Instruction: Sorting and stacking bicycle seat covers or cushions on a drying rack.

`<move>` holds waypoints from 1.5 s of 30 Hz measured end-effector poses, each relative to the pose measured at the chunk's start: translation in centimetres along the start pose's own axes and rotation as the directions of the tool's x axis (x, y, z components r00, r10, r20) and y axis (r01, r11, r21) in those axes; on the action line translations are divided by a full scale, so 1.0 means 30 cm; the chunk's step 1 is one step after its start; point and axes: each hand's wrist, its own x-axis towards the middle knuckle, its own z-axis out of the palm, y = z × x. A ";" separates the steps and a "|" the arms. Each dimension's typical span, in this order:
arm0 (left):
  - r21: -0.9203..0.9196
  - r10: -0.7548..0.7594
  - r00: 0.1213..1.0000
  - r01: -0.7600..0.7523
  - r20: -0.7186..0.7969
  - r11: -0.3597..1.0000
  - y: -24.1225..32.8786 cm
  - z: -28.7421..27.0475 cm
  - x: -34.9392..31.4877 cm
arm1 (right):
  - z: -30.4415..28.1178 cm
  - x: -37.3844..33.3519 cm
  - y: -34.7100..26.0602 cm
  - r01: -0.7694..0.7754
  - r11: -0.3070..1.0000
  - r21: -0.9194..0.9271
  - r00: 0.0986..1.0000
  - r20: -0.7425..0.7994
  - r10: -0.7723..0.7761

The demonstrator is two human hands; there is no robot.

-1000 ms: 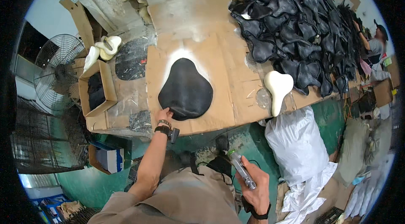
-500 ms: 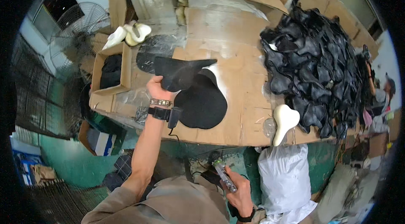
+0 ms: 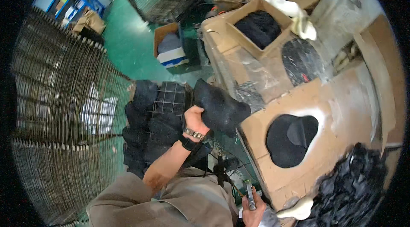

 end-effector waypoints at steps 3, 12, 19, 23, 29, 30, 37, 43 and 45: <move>0.004 0.196 0.929 -0.205 -0.314 0.979 0.074 -0.241 -0.002 | 0.042 0.076 -0.088 -0.142 0.984 -0.108 0.980 0.126 0.155; 0.122 0.405 0.641 -0.438 -0.652 0.890 0.546 -0.868 0.314 | 0.287 0.302 -0.212 -0.054 0.961 -0.270 0.940 0.310 0.140; 0.012 0.372 0.731 -0.446 -0.572 0.895 0.834 -0.697 0.603 | 0.487 0.452 -0.299 -0.190 0.910 -0.369 0.903 0.298 0.310; -0.051 0.419 0.735 -0.522 -0.533 0.851 0.991 -0.973 0.646 | 0.610 0.505 -0.310 -0.180 0.941 -0.287 0.920 0.291 0.264; -0.009 0.445 0.637 -0.579 -0.629 0.815 1.015 -1.375 0.652 | 0.737 0.574 -0.314 -0.171 0.804 -0.570 0.852 0.325 0.412; 0.043 0.458 0.587 -0.584 -0.667 0.810 1.020 -1.462 0.637 | 0.759 0.580 -0.283 -0.107 0.848 -0.518 0.863 0.375 0.338; 0.549 0.548 0.061 0.182 -0.835 0.816 0.965 -1.862 0.552 | 0.865 0.593 -0.238 -0.093 0.866 -0.491 0.851 0.413 0.325; 0.802 0.829 0.279 0.520 -0.485 0.295 0.841 -1.890 0.352 | 0.921 0.587 -0.360 -0.069 0.884 -0.463 0.857 0.427 0.290; 0.869 0.805 0.351 0.056 -0.479 0.492 0.872 -1.910 0.185 | 0.897 0.581 -0.394 -0.078 0.889 -0.451 0.811 0.490 0.319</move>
